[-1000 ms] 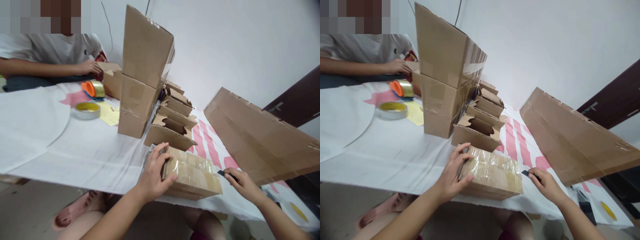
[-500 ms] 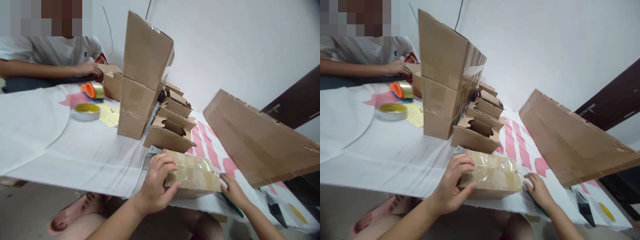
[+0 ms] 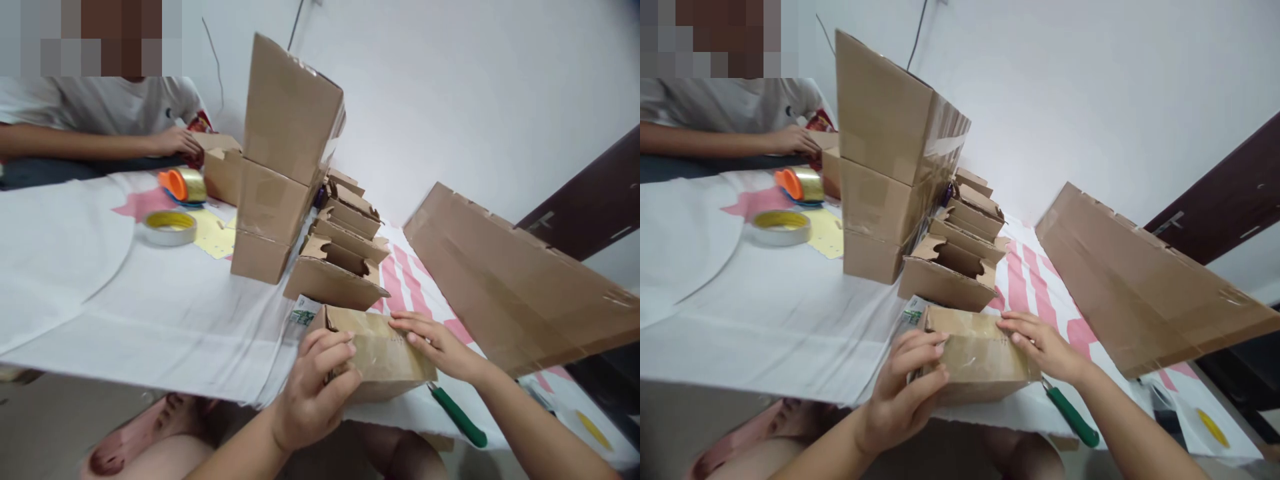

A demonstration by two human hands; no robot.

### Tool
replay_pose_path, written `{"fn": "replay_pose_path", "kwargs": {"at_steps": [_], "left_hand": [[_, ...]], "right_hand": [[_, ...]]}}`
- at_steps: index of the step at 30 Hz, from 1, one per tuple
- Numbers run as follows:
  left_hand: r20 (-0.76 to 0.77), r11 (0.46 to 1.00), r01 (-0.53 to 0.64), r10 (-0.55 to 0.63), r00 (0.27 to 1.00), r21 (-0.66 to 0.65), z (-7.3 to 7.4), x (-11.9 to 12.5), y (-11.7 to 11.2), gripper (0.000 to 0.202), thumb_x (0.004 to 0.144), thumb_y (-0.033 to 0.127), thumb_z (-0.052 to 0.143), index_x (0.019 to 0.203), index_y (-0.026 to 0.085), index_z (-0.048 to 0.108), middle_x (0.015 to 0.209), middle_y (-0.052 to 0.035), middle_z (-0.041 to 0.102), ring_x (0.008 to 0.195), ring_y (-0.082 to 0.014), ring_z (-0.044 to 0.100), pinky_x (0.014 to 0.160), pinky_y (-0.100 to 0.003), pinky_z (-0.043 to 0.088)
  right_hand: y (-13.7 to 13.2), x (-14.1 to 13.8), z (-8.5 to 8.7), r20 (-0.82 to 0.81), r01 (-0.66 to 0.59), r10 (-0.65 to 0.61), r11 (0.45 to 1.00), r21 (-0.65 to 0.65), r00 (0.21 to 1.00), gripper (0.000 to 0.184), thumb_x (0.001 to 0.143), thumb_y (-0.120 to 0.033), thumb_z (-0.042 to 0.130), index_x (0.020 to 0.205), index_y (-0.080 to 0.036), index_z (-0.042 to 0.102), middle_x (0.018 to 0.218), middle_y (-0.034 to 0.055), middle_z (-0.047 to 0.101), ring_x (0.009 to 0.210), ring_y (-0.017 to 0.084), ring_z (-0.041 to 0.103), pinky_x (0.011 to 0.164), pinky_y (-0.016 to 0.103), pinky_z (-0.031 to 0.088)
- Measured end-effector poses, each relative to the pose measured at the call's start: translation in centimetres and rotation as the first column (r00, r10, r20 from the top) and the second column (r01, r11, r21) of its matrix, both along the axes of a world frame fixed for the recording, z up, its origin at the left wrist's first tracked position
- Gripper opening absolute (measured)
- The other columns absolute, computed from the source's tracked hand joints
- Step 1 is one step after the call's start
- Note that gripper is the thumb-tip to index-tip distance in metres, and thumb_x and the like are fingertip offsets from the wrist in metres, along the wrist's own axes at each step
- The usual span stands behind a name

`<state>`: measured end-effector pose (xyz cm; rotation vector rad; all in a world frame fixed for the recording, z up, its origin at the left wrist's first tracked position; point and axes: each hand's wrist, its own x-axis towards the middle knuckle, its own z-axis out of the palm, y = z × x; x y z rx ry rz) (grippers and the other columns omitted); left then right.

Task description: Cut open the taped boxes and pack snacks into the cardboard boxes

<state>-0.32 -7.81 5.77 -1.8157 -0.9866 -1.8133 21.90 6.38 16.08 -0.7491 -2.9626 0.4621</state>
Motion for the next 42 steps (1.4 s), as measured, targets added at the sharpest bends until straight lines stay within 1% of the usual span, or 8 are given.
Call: {"fn": "replay_pose_path", "kwargs": {"at_steps": [10,18,22,26,30,32,37,42], "left_hand": [[0.118,0.987,0.149,-0.155,0.981,0.059,-0.5,1.0,-1.4,0.021,0.084,-0.002,0.046,0.093,0.014,0.055,0.111,-0.0095,0.051,0.109,-0.0232,0.061,0.086,-0.039,0.059],[0.104,0.947,0.321,-0.318,0.943,-0.018,1.0,0.6,-3.5,0.02,0.089,0.017,0.048,0.108,0.023,0.048,0.091,-0.0103,0.068,0.095,-0.0235,0.069,0.076,-0.038,0.062],[0.054,0.906,0.407,-0.403,0.914,-0.12,2.0,0.6,-4.2,0.018,0.089,0.02,0.05,0.107,0.024,0.047,0.08,-0.0063,0.072,0.076,-0.0183,0.071,0.067,-0.029,0.059],[-0.005,0.942,0.324,-0.326,0.945,-0.09,2.0,1.6,-3.8,0.012,0.084,0.017,0.052,0.096,0.02,0.05,0.072,-0.005,0.069,0.062,-0.0157,0.066,0.056,-0.026,0.054],[-0.08,0.96,0.243,-0.256,0.964,-0.138,1.6,2.2,-3.2,0.011,0.079,0.012,0.054,0.089,0.016,0.056,0.08,-0.0076,0.069,0.07,-0.0183,0.064,0.062,-0.03,0.055],[-0.063,0.958,0.223,-0.238,0.969,-0.18,1.5,2.0,-2.8,0.012,0.08,0.01,0.053,0.091,0.015,0.056,0.084,-0.0084,0.068,0.076,-0.0186,0.063,0.067,-0.032,0.055],[0.065,0.935,0.225,-0.215,0.974,-0.275,1.6,1.2,-2.0,0.014,0.083,0.008,0.054,0.094,0.017,0.056,0.09,-0.0082,0.064,0.082,-0.0165,0.061,0.073,-0.029,0.054],[0.062,0.96,0.184,-0.175,0.983,-0.21,1.7,1.2,-2.2,0.02,0.078,0.003,0.057,0.092,0.017,0.056,0.098,-0.0091,0.062,0.1,-0.0211,0.058,0.087,-0.036,0.051]], "right_hand": [[1.4,-1.3,2.2,0.117,0.069,-0.038,0.96,-0.272,0.992,0.048,0.086,-0.05,0.059,0.128,-0.027,0.058,0.136,0.0059,0.057,0.124,0.025,0.052,0.108,0.041,0.039],[2.5,-1.6,3.2,0.195,-0.004,0.075,0.94,-0.341,0.978,0.059,0.079,-0.049,0.068,0.132,-0.027,0.054,0.136,0.0066,0.056,0.124,0.026,0.052,0.107,0.042,0.039],[1.8,-2.0,2.0,0.188,-0.085,0.129,0.971,-0.225,0.974,0.06,0.078,-0.05,0.068,0.133,-0.028,0.053,0.131,0.007,0.06,0.12,0.025,0.056,0.103,0.04,0.043],[1.2,-1.8,1.0,0.232,-0.092,0.113,0.991,-0.099,0.966,0.066,0.079,-0.051,0.067,0.137,-0.023,0.048,0.131,0.0117,0.059,0.12,0.027,0.054,0.101,0.042,0.043],[1.3,-0.8,0.7,0.349,-0.051,0.08,0.994,-0.092,0.934,0.094,0.065,-0.056,0.077,0.143,-0.02,0.038,0.138,0.0163,0.051,0.123,0.031,0.051,0.1,0.043,0.044],[0.9,-0.4,0.7,0.331,-0.079,0.086,0.996,-0.034,0.94,0.097,0.063,-0.05,0.081,0.143,-0.019,0.036,0.139,0.017,0.049,0.125,0.032,0.049,0.1,0.043,0.044],[-0.8,-0.2,1.2,0.187,-0.168,0.135,0.971,0.173,0.973,0.066,0.07,-0.012,0.066,0.132,-0.023,0.048,0.125,0.0111,0.057,0.115,0.026,0.055,0.094,0.04,0.047],[-0.8,0.3,2.0,0.08,-0.168,0.156,0.971,0.171,0.984,0.041,0.077,-0.008,0.051,0.116,-0.021,0.058,0.105,0.0082,0.066,0.095,0.019,0.063,0.084,0.033,0.051]]}}
